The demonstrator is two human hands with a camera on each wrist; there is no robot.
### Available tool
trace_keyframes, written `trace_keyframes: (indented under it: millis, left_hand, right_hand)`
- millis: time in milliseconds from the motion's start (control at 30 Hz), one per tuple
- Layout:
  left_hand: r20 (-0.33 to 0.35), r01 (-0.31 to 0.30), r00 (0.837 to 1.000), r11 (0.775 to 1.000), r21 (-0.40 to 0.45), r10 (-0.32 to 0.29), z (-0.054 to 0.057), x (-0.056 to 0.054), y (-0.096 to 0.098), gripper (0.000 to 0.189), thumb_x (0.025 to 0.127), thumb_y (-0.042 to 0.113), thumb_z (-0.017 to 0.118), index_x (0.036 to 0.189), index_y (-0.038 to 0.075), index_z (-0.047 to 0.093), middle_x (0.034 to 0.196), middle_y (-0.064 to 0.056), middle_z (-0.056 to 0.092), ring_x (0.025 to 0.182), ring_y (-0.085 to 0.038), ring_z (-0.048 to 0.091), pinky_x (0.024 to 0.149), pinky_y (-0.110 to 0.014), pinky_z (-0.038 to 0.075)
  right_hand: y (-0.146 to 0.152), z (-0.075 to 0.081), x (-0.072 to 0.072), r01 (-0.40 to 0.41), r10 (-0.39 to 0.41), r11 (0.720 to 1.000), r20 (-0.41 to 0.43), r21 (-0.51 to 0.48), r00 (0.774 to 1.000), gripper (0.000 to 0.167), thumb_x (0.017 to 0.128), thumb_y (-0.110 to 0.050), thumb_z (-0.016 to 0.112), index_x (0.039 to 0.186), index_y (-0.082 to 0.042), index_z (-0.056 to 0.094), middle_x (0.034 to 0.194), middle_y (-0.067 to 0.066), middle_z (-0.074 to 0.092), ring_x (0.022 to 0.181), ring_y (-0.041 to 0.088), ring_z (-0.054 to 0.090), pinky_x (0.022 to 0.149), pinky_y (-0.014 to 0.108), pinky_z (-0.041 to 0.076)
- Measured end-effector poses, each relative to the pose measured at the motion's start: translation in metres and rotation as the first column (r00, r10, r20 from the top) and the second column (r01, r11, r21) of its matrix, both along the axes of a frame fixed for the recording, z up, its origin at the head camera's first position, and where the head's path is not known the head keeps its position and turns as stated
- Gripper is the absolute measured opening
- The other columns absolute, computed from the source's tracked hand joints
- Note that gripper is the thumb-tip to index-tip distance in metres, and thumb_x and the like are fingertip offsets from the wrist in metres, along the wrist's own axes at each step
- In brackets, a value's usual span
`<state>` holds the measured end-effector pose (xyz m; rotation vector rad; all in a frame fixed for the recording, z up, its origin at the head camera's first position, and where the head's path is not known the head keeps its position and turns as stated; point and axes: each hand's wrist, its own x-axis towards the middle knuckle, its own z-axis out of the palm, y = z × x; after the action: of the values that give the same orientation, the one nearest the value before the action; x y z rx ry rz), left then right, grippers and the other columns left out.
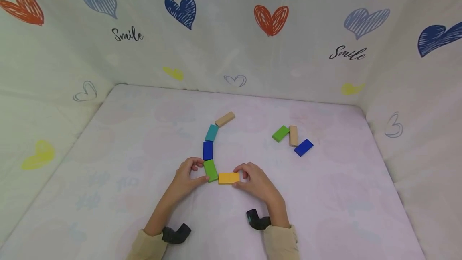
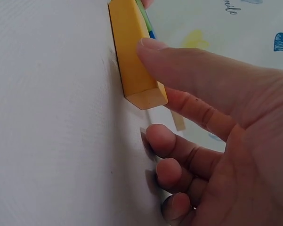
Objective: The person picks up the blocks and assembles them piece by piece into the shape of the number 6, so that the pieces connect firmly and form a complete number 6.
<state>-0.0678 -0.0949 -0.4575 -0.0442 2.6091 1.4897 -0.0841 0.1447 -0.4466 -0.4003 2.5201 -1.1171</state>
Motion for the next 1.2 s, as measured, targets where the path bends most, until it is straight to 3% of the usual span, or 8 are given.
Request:
trace_keyframes:
  millis: [167,333,567,867,1000,1133,1200]
  left_hand:
    - [-0.003,0.003,1.000,1.000,-0.001,-0.003,-0.001,0.000,0.000,0.047,0.076,0.022,0.075,0.116,0.013,0.052,0.105,0.000,0.055,0.098,-0.017,0.044,0.086,-0.038,0.028]
    - [-0.002,0.005,1.000,1.000,0.001,-0.005,-0.002,0.000,0.000,0.046,0.076,0.022,0.074,0.115,0.013,0.052,0.104,0.000,0.055,0.098,-0.017,0.044,0.087,-0.039,0.027]
    - [-0.001,0.002,1.000,1.000,-0.001,-0.002,-0.004,0.000,0.001,0.046,0.076,0.022,0.075,0.115,0.013,0.053,0.105,0.000,0.055,0.098,-0.017,0.043,0.087,-0.040,0.027]
    - [0.005,-0.005,1.000,1.000,-0.003,0.005,-0.005,-0.001,0.002,0.046,0.076,0.023,0.075,0.115,0.014,0.053,0.105,0.000,0.055,0.098,-0.017,0.044,0.087,-0.039,0.028]
    - [0.001,-0.001,1.000,1.000,0.003,0.001,-0.005,-0.001,0.000,0.046,0.076,0.023,0.075,0.115,0.013,0.053,0.105,0.000,0.055,0.098,-0.017,0.044,0.087,-0.040,0.027]
    - [-0.004,0.002,1.000,1.000,0.000,-0.002,-0.006,-0.002,-0.001,0.046,0.076,0.022,0.075,0.115,0.013,0.053,0.105,0.000,0.055,0.099,-0.017,0.044,0.087,-0.039,0.028]
    - [-0.001,-0.001,1.000,1.000,-0.002,0.001,-0.006,-0.003,0.000,0.046,0.076,0.023,0.075,0.115,0.014,0.052,0.105,0.000,0.055,0.099,-0.017,0.044,0.087,-0.039,0.028]
  right_hand:
    - [0.005,0.000,-0.001,0.039,-0.037,0.998,0.035,-0.058,0.999,0.036,0.081,-0.029,0.071,0.113,-0.018,0.061,0.081,-0.003,0.050,0.073,0.014,0.046,0.062,0.021,0.038]
    - [0.015,-0.002,-0.005,0.127,-0.122,0.985,0.049,-0.115,0.991,0.037,0.083,-0.032,0.069,0.115,-0.016,0.060,0.082,-0.001,0.054,0.073,0.014,0.050,0.064,0.021,0.041]
    - [0.039,0.000,-0.012,0.326,-0.324,0.941,0.036,-0.095,0.945,0.044,0.086,-0.038,0.064,0.121,-0.013,0.056,0.093,0.006,0.057,0.081,0.016,0.051,0.068,0.020,0.043]
    - [0.078,0.001,-0.015,0.555,-0.555,0.832,0.034,0.007,0.831,0.058,0.088,-0.048,0.056,0.131,-0.011,0.047,0.109,0.010,0.055,0.098,0.019,0.051,0.075,0.017,0.042]
    - [0.090,0.000,-0.016,0.655,-0.656,0.755,0.051,0.039,0.753,0.064,0.088,-0.050,0.055,0.136,-0.010,0.041,0.116,0.013,0.053,0.103,0.021,0.049,0.078,0.022,0.039]
    - [0.102,0.000,-0.019,0.739,-0.739,0.673,0.064,0.031,0.671,0.068,0.088,-0.047,0.055,0.140,-0.009,0.034,0.116,0.012,0.054,0.086,0.010,0.055,0.070,0.014,0.041]
    - [0.107,-0.001,-0.022,0.761,-0.760,0.648,0.081,0.020,0.645,0.071,0.088,-0.046,0.056,0.143,-0.010,0.029,0.115,0.011,0.054,0.076,0.004,0.054,0.065,0.010,0.042]
